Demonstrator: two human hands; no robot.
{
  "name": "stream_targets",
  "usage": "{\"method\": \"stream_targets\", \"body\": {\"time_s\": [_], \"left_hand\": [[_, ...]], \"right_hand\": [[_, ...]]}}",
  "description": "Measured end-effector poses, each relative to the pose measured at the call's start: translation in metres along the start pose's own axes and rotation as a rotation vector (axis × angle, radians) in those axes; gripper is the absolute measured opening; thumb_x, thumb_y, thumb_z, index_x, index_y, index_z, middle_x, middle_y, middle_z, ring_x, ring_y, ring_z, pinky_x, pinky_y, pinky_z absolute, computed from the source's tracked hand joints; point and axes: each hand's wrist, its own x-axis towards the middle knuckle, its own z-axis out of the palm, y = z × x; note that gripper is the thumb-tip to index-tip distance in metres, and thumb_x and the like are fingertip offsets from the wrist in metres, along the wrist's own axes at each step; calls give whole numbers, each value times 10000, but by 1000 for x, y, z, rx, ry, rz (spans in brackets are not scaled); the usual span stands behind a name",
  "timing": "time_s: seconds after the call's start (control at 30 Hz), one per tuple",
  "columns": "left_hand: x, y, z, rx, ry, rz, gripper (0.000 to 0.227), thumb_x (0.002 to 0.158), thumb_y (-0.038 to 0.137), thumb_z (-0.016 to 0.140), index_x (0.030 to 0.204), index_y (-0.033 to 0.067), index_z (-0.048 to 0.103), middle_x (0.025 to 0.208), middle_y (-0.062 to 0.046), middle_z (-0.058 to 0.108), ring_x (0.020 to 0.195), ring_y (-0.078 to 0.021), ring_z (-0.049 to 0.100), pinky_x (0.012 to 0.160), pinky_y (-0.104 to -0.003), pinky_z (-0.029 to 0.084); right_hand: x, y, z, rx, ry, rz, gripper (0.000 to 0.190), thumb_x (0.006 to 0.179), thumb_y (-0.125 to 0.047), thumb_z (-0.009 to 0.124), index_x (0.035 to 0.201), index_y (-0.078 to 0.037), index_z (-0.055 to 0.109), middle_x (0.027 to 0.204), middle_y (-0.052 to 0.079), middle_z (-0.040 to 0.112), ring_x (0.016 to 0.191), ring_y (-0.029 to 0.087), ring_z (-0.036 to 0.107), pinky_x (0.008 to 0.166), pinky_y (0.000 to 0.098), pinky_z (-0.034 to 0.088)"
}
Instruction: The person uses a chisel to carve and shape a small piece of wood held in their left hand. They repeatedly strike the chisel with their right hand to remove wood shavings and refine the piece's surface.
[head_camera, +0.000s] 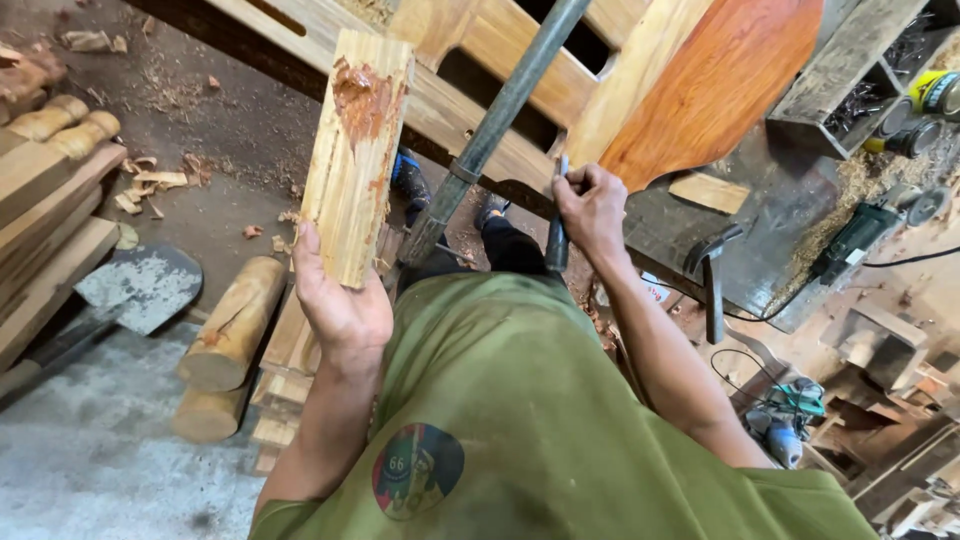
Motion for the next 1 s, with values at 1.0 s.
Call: {"method": "stream_targets", "body": {"time_s": [1.0], "left_hand": [[32,7,-11,87,-88,33,427,1070,357,552,1430,131,515,1508,-158,521,1438,-333,443,1230,-590,234]], "right_hand": [[29,-39,-28,-250,-354,192,155,760,-298,748,764,-144,767,719,149,703,763,332,721,680,465,547]]}}
